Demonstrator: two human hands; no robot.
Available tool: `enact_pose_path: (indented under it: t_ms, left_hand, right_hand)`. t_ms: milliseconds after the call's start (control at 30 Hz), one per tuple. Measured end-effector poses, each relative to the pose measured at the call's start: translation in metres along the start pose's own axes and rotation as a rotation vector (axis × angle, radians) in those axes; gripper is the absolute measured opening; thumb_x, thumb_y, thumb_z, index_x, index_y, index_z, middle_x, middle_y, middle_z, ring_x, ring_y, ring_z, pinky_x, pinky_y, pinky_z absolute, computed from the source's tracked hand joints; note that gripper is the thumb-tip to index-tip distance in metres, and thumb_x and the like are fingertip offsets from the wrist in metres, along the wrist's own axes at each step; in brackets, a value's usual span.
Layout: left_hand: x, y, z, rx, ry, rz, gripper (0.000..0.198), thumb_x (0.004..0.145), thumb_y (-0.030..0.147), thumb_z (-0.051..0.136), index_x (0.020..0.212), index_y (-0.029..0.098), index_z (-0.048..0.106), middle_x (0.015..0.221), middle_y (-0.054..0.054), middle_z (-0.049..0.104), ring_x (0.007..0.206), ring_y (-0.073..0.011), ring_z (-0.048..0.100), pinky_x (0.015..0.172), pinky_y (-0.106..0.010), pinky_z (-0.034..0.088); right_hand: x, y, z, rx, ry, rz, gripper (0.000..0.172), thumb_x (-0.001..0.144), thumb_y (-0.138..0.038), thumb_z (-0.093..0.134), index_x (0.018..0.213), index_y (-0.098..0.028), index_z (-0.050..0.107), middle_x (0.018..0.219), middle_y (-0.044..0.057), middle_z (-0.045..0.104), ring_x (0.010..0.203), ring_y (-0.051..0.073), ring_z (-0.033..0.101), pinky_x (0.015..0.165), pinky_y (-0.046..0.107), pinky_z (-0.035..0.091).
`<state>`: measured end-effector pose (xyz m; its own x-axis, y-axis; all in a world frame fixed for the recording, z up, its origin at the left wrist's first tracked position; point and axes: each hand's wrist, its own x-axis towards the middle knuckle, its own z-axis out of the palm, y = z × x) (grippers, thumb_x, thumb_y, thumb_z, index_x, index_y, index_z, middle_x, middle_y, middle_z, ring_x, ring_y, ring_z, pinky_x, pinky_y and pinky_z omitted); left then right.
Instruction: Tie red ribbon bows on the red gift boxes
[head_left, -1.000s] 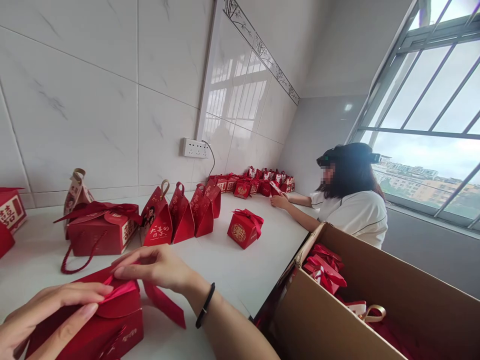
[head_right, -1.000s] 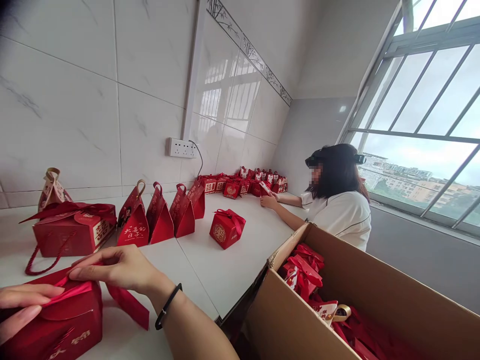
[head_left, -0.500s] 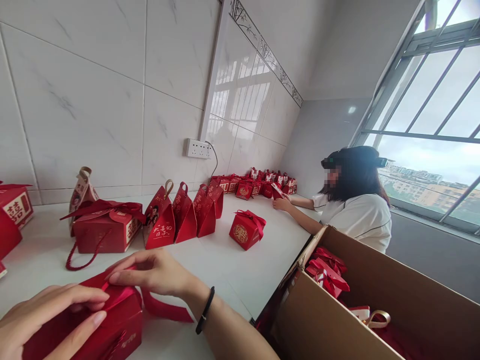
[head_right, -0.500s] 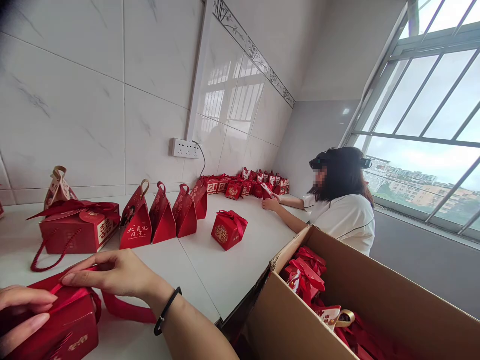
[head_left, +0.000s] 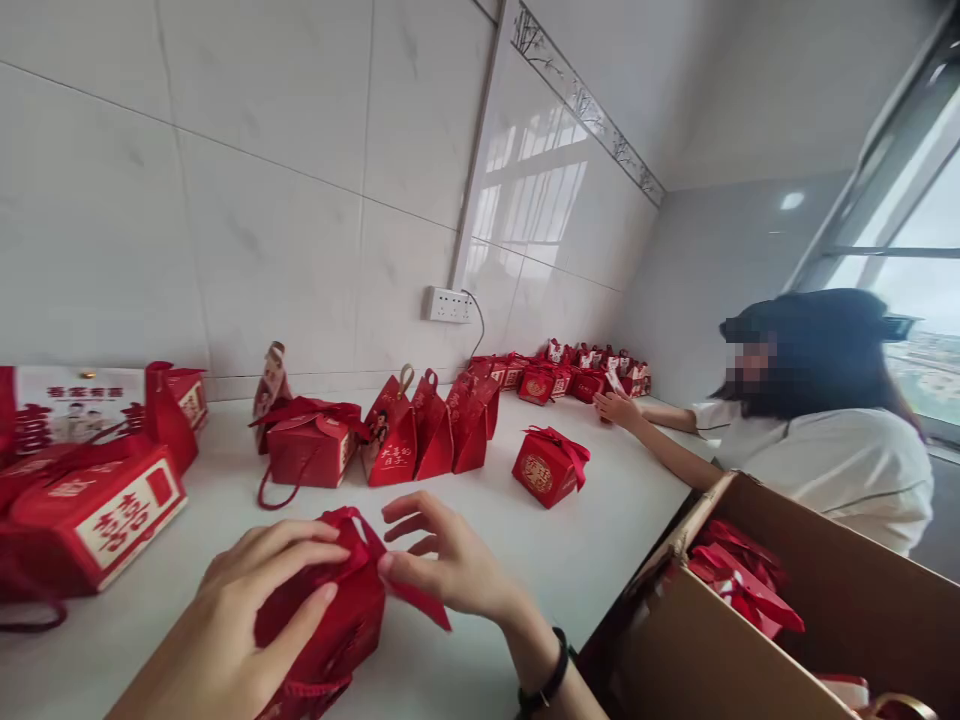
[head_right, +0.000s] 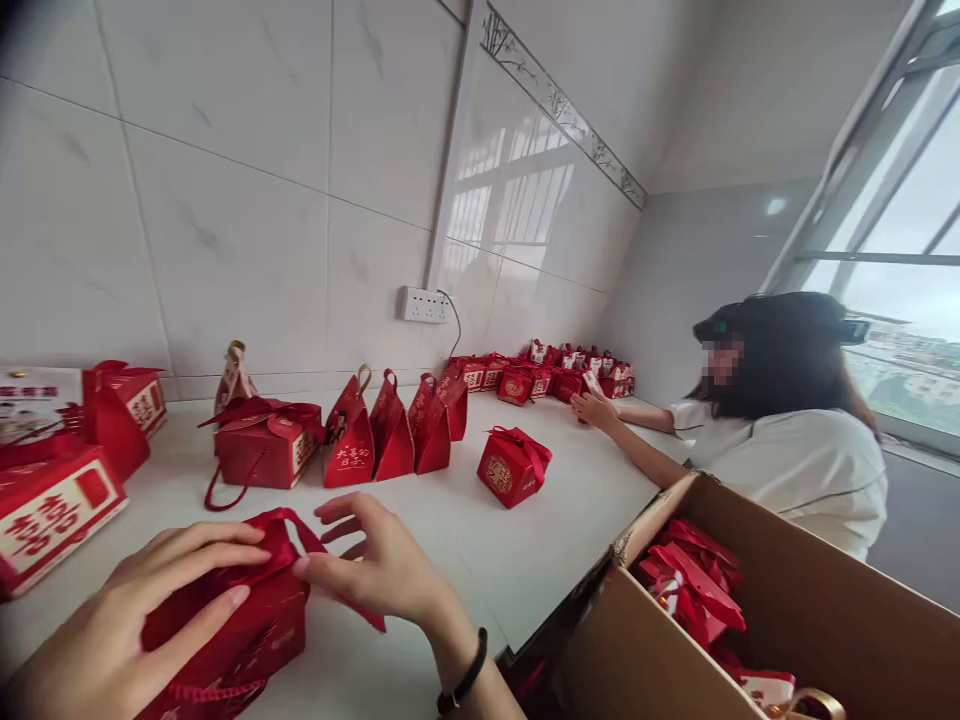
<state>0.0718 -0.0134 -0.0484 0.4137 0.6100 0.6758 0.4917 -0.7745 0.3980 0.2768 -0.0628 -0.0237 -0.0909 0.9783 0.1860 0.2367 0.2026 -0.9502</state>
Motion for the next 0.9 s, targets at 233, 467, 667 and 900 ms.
enact_pose_path:
  t_ms: [233,467,667,900]
  left_hand:
    - [-0.002,0.018,-0.011,0.009,-0.12,-0.08,0.039,0.083,0.029,0.043,0.123,0.03,0.047,0.127,-0.003,0.055,0.118,-0.0252,0.048,0.097,-0.042,0.033]
    - [0.0,0.022,-0.015,-0.095,-0.177,-0.164,0.038,0.079,0.025,0.047,0.117,0.029,0.052,0.133,-0.003,0.048,0.122,-0.0268,0.045,0.102,-0.047,0.028]
    - [0.003,0.029,-0.02,-0.148,-0.192,-0.221,0.028,0.078,0.026,0.05,0.103,0.025,0.06,0.126,-0.003,0.054,0.117,-0.0257,0.048,0.104,-0.048,0.025]
    - [0.002,0.03,-0.02,-0.172,-0.182,-0.251,0.026,0.077,0.027,0.052,0.102,0.024,0.062,0.124,-0.004,0.056,0.116,-0.0254,0.048,0.104,-0.047,0.024]
  right_hand:
    - [-0.033,0.019,0.018,0.004,-0.023,0.045,0.036,0.089,-0.048,0.045,0.112,-0.02,0.051,0.105,0.008,0.061,0.079,0.014,0.06,0.067,0.028,0.049]
    - [-0.024,0.001,0.011,-0.136,-0.005,0.03,0.042,0.088,-0.049,0.046,0.12,-0.023,0.052,0.119,0.011,0.057,0.094,0.019,0.06,0.074,0.033,0.05]
    - [-0.026,-0.016,0.02,-0.442,0.034,0.025,0.033,0.085,-0.045,0.051,0.102,-0.02,0.062,0.082,0.006,0.067,0.071,0.017,0.059,0.069,0.032,0.048]
    - [-0.029,-0.027,0.009,-0.494,0.05,0.058,0.037,0.082,-0.052,0.05,0.068,-0.018,0.058,0.057,0.0,0.052,0.054,0.013,0.047,0.052,0.026,0.039]
